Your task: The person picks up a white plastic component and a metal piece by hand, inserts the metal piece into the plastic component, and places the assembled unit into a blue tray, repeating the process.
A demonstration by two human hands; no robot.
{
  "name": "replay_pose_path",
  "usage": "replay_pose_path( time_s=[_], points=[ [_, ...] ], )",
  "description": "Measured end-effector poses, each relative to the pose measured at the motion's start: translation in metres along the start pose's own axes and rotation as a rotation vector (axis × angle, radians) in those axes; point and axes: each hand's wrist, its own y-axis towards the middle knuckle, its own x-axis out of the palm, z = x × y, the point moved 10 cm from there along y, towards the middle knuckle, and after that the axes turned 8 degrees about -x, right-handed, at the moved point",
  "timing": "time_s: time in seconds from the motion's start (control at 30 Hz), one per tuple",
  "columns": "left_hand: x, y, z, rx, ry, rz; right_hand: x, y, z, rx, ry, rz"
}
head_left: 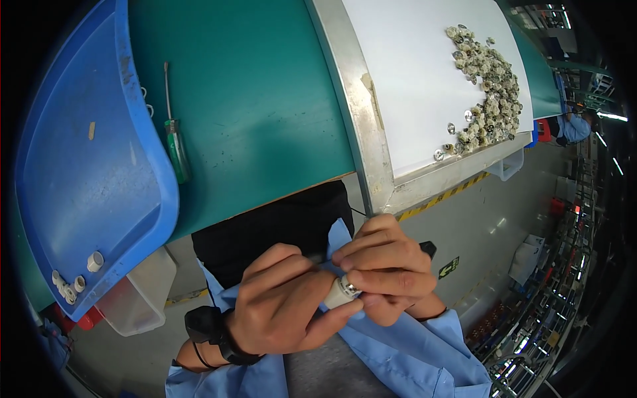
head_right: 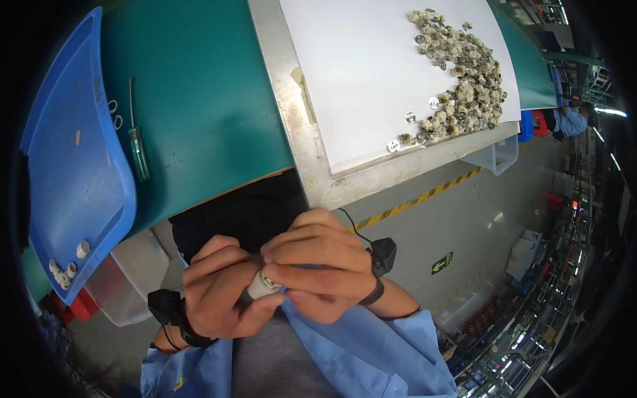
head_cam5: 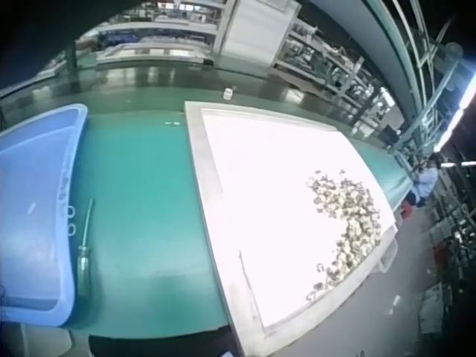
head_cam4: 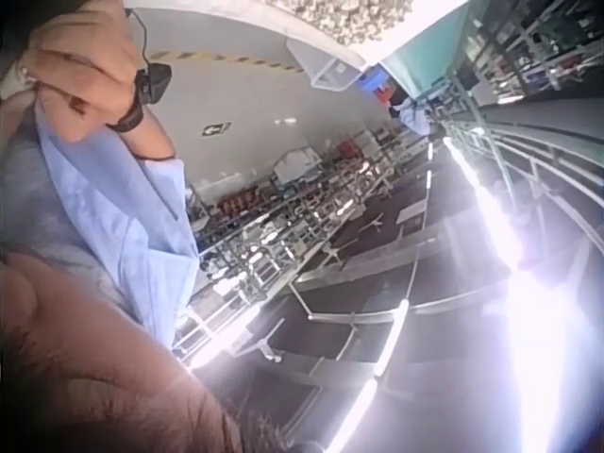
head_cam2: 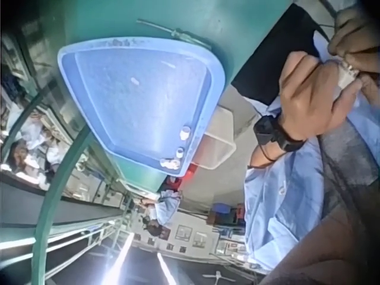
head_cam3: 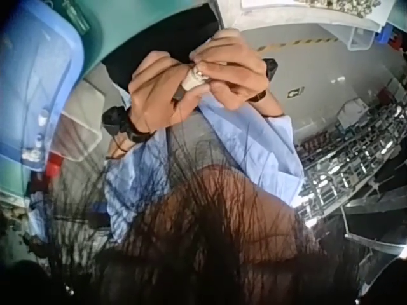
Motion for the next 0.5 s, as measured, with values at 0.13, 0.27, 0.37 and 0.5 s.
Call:
replay_pose_path(
  time_s=[0.13, 0.27, 0.37, 0.5],
  points=[
    [-0.012, -0.006, -0.003, -0.123, 0.078, 0.045, 0.016, -0.004, -0.004, 0.014, -0.152, 0.045],
    [-0.013, -0.017, -0.022, -0.274, -0.041, 0.041, 0.025, -0.005, -0.002, 0.056, -0.31, 0.065],
    [-0.005, -0.029, -0.038, -0.397, -0.261, -0.021, 0.04, -0.005, 0.013, 0.075, -0.182, 0.003],
    [0.016, -0.064, -0.082, -0.849, -0.997, 0.06, 0.066, -0.02, 0.04, 0.183, -0.123, 0.0]
  ],
)
